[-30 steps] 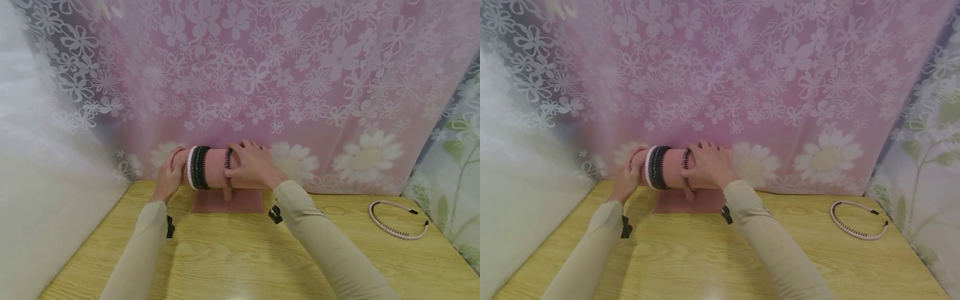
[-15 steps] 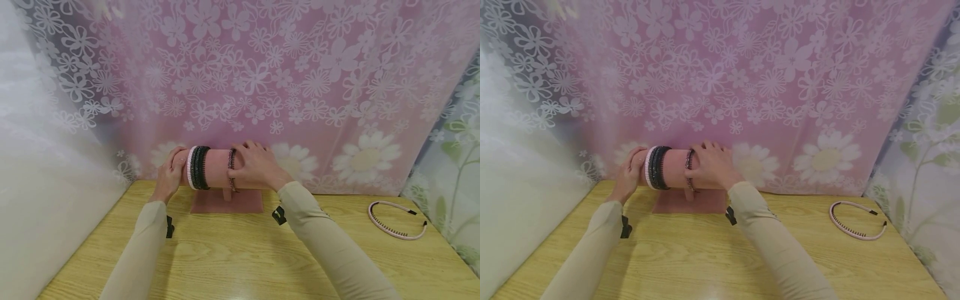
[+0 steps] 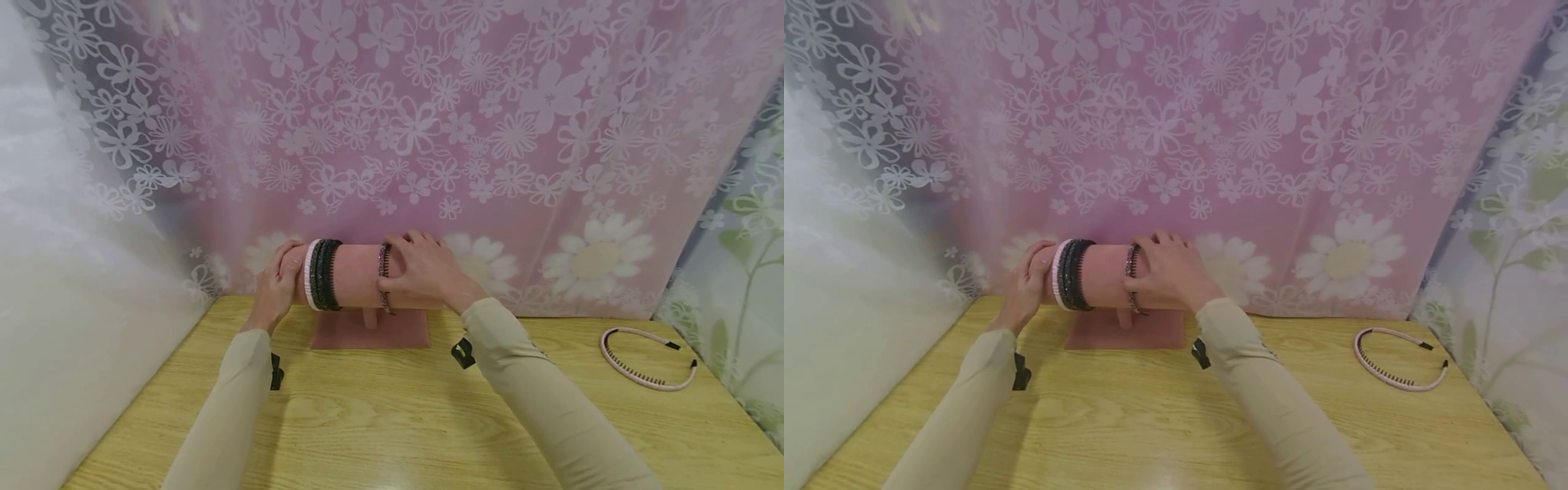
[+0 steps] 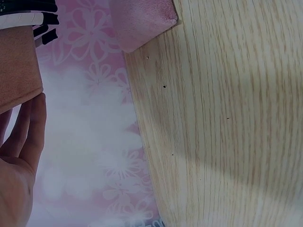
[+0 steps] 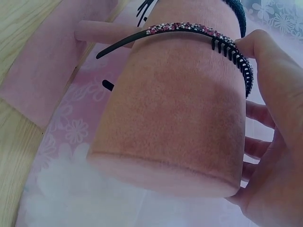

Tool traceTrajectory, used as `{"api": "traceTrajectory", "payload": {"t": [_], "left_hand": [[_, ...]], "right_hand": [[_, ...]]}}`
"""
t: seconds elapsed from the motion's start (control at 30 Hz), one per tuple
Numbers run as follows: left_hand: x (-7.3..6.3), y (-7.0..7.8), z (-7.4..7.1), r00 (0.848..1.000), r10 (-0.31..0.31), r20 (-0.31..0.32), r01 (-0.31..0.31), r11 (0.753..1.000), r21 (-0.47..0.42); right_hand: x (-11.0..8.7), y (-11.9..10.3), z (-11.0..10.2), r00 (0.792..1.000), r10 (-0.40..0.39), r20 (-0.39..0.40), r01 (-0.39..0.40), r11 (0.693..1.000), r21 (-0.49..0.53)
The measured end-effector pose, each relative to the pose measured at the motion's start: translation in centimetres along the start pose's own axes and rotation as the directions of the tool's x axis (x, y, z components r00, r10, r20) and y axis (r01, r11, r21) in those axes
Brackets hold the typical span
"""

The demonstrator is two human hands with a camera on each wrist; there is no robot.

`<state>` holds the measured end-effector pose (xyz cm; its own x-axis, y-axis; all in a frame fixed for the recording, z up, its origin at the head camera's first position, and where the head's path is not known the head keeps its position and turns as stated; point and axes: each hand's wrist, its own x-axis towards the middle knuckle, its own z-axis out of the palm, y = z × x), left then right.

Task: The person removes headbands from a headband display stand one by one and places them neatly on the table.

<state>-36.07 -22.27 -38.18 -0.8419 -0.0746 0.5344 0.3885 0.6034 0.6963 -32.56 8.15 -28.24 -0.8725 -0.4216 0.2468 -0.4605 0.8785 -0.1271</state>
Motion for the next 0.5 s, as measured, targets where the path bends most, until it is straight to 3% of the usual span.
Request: {"api": "traceTrajectory", "payload": {"t": [0.5], "left_hand": [[-0.1,0.0,0.1,1.000,0.009,-0.006,-0.009,1.000,-0.002]], "right_hand": [[-0.8,1.2,-0.6,0.999,0.019,0.026,-0.020,0.999,0.025]]}}
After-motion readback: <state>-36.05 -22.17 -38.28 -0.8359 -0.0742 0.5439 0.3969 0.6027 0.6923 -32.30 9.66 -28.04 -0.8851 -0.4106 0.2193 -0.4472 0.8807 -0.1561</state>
